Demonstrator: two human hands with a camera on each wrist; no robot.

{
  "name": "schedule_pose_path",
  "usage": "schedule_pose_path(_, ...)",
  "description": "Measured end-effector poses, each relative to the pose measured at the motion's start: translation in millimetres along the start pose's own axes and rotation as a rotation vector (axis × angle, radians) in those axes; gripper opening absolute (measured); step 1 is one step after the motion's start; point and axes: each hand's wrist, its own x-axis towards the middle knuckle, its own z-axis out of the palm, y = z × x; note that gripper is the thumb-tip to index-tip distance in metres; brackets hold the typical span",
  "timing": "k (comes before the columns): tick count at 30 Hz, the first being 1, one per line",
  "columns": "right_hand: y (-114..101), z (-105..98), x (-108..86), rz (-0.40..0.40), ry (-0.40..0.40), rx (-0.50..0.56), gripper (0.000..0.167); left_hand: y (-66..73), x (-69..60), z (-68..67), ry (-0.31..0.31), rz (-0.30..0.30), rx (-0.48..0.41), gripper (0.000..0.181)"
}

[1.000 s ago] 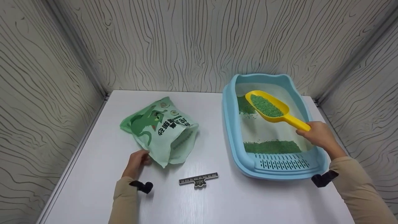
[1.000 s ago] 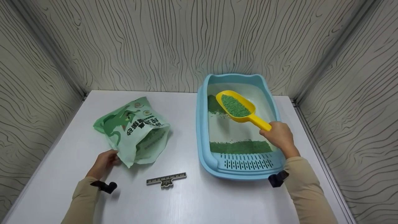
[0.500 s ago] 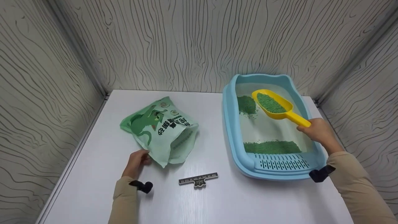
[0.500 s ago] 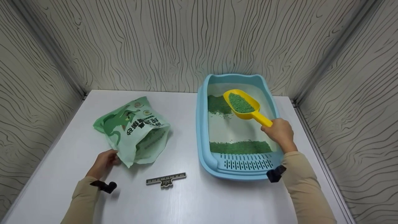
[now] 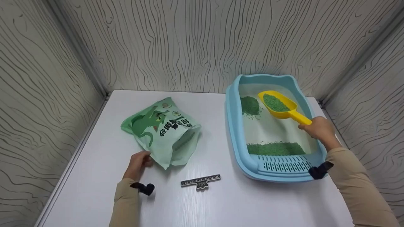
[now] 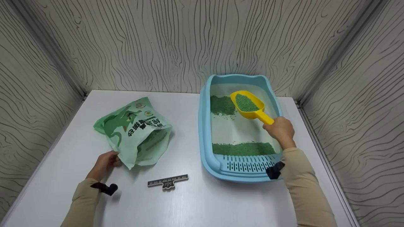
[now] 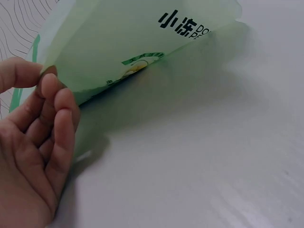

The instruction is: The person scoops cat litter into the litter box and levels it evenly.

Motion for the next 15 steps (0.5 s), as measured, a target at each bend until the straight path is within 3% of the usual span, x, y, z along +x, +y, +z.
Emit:
schedule_pose_path(8, -5, 2, 7.7, 0.046, 0.009, 0.008, 0.048, 0.5, 0.4, -0.5, -0.017, 0.01, -0.021, 0.021)
schedule_pose_path(15, -11, 4, 11.8, 0.042, 0.015, -0.033, 0.045, -0.3, 1.8, -1.4, 0.003, 0.014, 0.079, 0.021)
